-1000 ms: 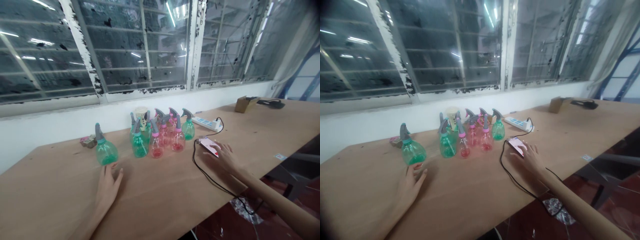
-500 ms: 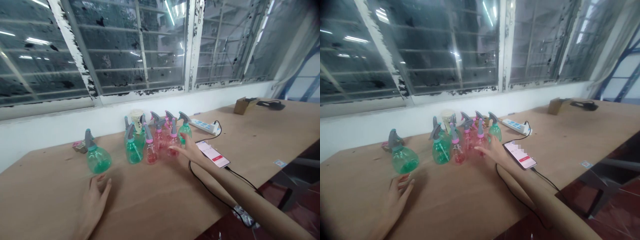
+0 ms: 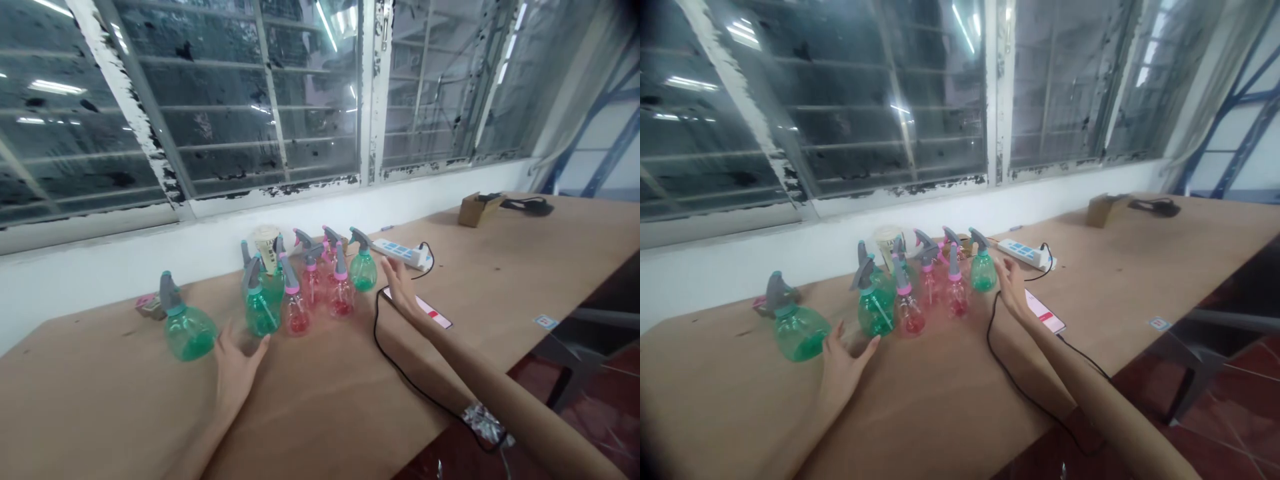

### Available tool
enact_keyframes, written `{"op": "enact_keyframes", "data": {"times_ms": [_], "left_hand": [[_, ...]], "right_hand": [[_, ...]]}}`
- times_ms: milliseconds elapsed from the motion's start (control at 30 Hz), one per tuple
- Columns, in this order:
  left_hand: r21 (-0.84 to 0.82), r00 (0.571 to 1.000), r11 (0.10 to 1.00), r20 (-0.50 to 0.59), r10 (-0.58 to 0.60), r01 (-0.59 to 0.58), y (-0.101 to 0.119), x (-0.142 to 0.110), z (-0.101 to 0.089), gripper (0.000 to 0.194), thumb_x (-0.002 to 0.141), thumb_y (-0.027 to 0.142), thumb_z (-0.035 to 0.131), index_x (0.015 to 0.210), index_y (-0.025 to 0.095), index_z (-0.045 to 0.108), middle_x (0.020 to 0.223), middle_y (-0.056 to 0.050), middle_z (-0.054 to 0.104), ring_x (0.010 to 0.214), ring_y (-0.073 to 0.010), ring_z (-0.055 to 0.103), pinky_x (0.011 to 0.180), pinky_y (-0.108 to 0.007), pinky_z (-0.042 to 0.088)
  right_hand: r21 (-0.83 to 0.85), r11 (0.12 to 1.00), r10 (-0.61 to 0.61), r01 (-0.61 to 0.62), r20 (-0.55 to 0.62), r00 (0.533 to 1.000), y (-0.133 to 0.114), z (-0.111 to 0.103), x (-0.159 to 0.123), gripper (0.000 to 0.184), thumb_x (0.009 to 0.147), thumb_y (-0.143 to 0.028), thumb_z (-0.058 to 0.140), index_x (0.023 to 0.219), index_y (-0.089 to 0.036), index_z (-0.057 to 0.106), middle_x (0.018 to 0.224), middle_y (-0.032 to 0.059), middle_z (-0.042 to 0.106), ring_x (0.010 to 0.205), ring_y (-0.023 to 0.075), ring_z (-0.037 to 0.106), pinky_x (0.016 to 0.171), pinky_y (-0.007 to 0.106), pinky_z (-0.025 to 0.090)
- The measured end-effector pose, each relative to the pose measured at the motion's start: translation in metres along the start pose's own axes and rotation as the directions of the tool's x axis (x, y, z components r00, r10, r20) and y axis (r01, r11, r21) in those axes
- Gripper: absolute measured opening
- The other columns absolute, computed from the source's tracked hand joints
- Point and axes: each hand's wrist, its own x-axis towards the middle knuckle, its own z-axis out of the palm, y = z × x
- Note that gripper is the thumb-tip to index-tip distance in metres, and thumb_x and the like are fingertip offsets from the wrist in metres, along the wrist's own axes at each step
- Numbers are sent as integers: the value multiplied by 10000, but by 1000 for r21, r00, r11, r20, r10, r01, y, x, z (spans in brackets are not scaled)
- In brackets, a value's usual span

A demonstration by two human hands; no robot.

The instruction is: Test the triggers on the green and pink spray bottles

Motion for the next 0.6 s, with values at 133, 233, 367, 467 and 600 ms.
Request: {"op": "enact_keyframes", "data": {"times_ms": [133, 233, 367, 467, 600], "left_hand": [[-45, 995, 995, 35, -91, 92, 13, 17, 18, 1041, 649, 576, 664, 1416, 109, 137, 1339, -222, 361, 1290, -372, 326, 1022, -533, 316], [-96, 995, 992, 56, -78, 84, 12, 25, 26, 1074, 636, 565, 684, 1422, 108, 113, 1381, -235, 342, 1284, -360, 352, 1021, -502, 331], [-150, 994, 987, 96, -51, 65, 6, 28, 27, 1030, 651, 547, 677, 1420, 147, 121, 1396, -210, 358, 1273, -355, 378, 1006, -510, 345], [-152, 994, 987, 106, -27, 43, 5, 27, 26, 989, 662, 539, 667, 1410, 140, 158, 1380, -210, 387, 1264, -356, 390, 996, -518, 353], [-146, 991, 988, 127, -40, 58, 5, 26, 24, 983, 670, 532, 660, 1412, 143, 146, 1376, -208, 395, 1249, -354, 412, 981, -518, 371]], "right_hand": [[1, 997, 79, -79, -5, 997, 13, 6, 40, 757, 764, -667, 430, 1265, -100, 476, 1309, 182, 494, 1231, 333, 425, 1037, 469, 284], [33, 994, 107, -108, 25, 994, 22, 25, 54, 757, 753, -663, 453, 1287, -127, 469, 1307, 146, 509, 1223, 307, 446, 1041, 452, 289], [98, 989, 101, -107, 62, 993, 27, 51, 51, 651, 770, -637, 453, 1200, -160, 554, 1189, 91, 602, 1166, 270, 505, 1031, 453, 303], [145, 984, 98, -104, 46, 994, 27, 64, 38, 610, 776, -619, 463, 1157, -157, 578, 1114, 82, 636, 1118, 259, 536, 1018, 454, 314], [216, 973, 83, -85, 17, 996, 20, 79, 21, 563, 803, -581, 462, 1148, -150, 577, 1131, 85, 628, 1100, 234, 538, 1010, 411, 328]]}}
